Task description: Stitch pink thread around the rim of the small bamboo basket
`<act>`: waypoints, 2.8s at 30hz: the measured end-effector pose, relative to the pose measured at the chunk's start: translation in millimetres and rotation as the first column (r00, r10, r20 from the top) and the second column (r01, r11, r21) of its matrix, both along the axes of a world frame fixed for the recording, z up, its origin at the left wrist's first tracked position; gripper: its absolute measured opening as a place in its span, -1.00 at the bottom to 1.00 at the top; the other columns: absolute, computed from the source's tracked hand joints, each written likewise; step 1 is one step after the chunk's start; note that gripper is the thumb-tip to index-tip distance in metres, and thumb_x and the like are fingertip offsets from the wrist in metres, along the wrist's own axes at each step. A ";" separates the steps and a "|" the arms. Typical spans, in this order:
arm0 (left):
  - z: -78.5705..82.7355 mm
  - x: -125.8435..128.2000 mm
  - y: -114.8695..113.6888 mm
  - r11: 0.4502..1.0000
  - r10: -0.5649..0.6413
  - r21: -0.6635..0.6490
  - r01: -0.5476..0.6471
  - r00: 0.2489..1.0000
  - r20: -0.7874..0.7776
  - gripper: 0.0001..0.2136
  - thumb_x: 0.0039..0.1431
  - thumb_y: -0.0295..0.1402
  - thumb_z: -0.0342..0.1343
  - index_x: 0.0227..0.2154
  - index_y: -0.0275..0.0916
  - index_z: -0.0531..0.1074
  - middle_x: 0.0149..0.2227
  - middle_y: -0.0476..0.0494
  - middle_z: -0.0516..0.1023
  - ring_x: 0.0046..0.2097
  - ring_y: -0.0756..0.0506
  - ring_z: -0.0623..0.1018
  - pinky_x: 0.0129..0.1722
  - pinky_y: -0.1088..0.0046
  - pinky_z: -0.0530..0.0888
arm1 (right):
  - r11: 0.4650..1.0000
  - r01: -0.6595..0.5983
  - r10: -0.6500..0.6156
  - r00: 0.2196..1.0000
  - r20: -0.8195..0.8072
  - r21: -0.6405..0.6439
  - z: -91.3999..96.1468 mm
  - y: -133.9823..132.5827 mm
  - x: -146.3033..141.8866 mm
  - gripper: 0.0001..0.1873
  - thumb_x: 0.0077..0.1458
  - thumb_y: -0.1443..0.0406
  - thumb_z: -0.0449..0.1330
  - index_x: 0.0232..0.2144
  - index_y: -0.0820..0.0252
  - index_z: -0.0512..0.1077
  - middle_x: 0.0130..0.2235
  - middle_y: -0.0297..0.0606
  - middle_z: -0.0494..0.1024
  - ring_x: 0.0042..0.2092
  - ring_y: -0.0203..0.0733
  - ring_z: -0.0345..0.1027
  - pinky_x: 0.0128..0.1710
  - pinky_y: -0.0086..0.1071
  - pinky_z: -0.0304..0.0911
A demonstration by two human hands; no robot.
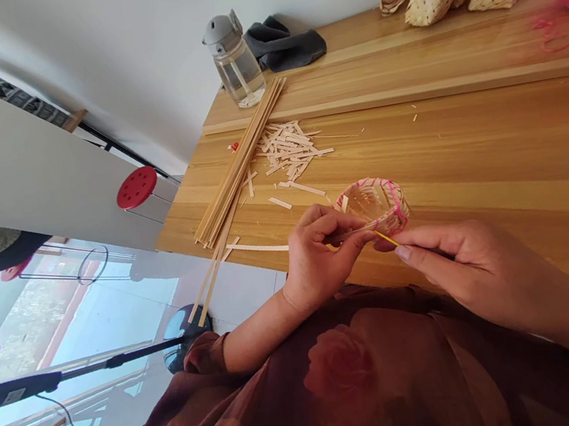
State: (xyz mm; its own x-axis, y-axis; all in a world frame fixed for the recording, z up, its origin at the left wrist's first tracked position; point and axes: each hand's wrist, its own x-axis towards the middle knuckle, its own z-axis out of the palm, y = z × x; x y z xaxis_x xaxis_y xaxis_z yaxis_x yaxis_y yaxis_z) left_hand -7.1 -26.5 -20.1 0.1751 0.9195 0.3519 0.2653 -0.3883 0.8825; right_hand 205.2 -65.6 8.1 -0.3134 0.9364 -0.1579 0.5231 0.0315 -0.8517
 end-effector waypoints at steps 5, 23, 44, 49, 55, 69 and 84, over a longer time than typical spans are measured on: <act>2.8 -0.8 -0.2 0.998 -0.023 -0.061 0.021 0.999 -0.025 -0.89 0.21 -0.33 0.39 -0.29 -0.27 0.67 -0.34 -0.08 0.53 -0.34 0.06 0.48 -0.39 0.58 0.44 | 0.986 0.038 -0.049 0.997 -0.063 -0.165 -0.9 -1.6 -2.7 -0.55 0.36 -0.05 0.07 -0.25 0.11 0.57 -0.61 -0.44 0.12 -0.59 -0.32 -0.06 -0.64 -0.41 -0.11; -1.1 7.7 -2.1 0.986 0.072 0.156 -0.050 0.988 -0.137 -0.93 0.22 -0.41 0.34 -0.37 -0.26 0.61 -0.39 -0.04 0.53 -0.38 0.07 0.49 -0.39 0.56 0.48 | 0.933 0.064 -0.170 0.946 -0.275 -0.354 -2.9 -6.3 -15.8 -0.50 0.35 0.01 0.06 0.11 0.24 0.41 -0.65 -0.48 0.29 -0.59 -0.33 -0.01 -0.60 -0.40 -0.11; -6.5 6.5 10.3 0.966 0.031 -0.258 -0.035 0.999 -0.019 -0.78 0.16 -0.19 0.39 -0.42 -0.25 0.62 -0.48 -0.03 0.55 -0.46 0.06 0.42 -0.47 0.52 0.32 | 0.902 0.089 -0.227 0.931 -0.287 -0.423 -1.4 3.5 -20.8 -0.42 0.22 0.05 0.12 0.15 0.28 0.43 -0.66 -0.48 0.33 -0.65 -0.35 0.02 -0.65 -0.42 -0.03; -9.7 7.0 10.3 0.965 0.028 -0.260 -0.036 0.999 -0.034 -0.77 0.18 -0.18 0.38 -0.41 -0.25 0.62 -0.49 -0.04 0.56 -0.46 0.05 0.42 -0.46 0.51 0.33 | 0.870 0.084 -0.260 0.916 -0.305 -0.487 -2.7 6.4 -21.0 -0.37 0.13 0.06 0.15 0.16 0.30 0.42 -0.68 -0.49 0.33 -0.67 -0.35 0.00 -0.68 -0.46 -0.06; -8.0 7.4 8.5 0.996 0.087 -0.011 -0.090 0.979 -0.184 -0.87 0.16 -0.30 0.41 -0.42 -0.23 0.64 -0.46 -0.02 0.51 -0.43 0.05 0.43 -0.44 0.53 0.36 | 0.841 0.094 -0.304 0.897 -0.322 -0.533 -10.0 5.4 -21.1 -0.32 0.10 0.04 0.17 0.20 0.27 0.37 -0.69 -0.51 0.32 -0.69 -0.36 -0.04 -0.70 -0.48 -0.11; -9.2 6.5 -6.6 0.862 0.161 0.506 0.034 0.927 -0.337 -0.91 0.36 -0.34 0.25 -0.26 -0.22 0.59 -0.31 -0.07 0.55 -0.29 0.02 0.55 -0.30 0.53 0.50 | 0.888 0.085 -0.291 0.864 -0.411 -0.452 -20.1 -9.3 -20.4 -0.45 0.18 -0.23 0.21 -0.26 0.13 0.39 -0.68 -0.50 0.20 -0.61 -0.36 -0.07 -0.56 -0.41 -0.19; 5.1 -1.0 -13.0 0.680 0.281 0.725 0.110 0.874 -0.396 -0.87 0.41 -0.45 0.15 -0.06 -0.27 0.53 -0.27 -0.05 0.53 -0.23 0.00 0.55 -0.26 0.49 0.49 | 0.928 0.006 -0.202 0.849 -0.488 -0.373 -14.5 -11.4 -7.7 -0.48 0.19 -0.19 0.29 -0.34 0.14 0.46 -0.50 -0.35 0.41 -0.49 -0.33 0.23 -0.50 -0.43 0.15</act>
State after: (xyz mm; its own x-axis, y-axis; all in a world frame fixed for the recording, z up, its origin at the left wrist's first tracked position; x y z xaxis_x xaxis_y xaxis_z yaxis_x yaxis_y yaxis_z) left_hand -8.1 -39.5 -15.1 0.4208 0.4364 0.7953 0.6069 -0.7870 0.1107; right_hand 197.6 -77.0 -6.4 -0.3437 0.8827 -0.3206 -0.0058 -0.3434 -0.9392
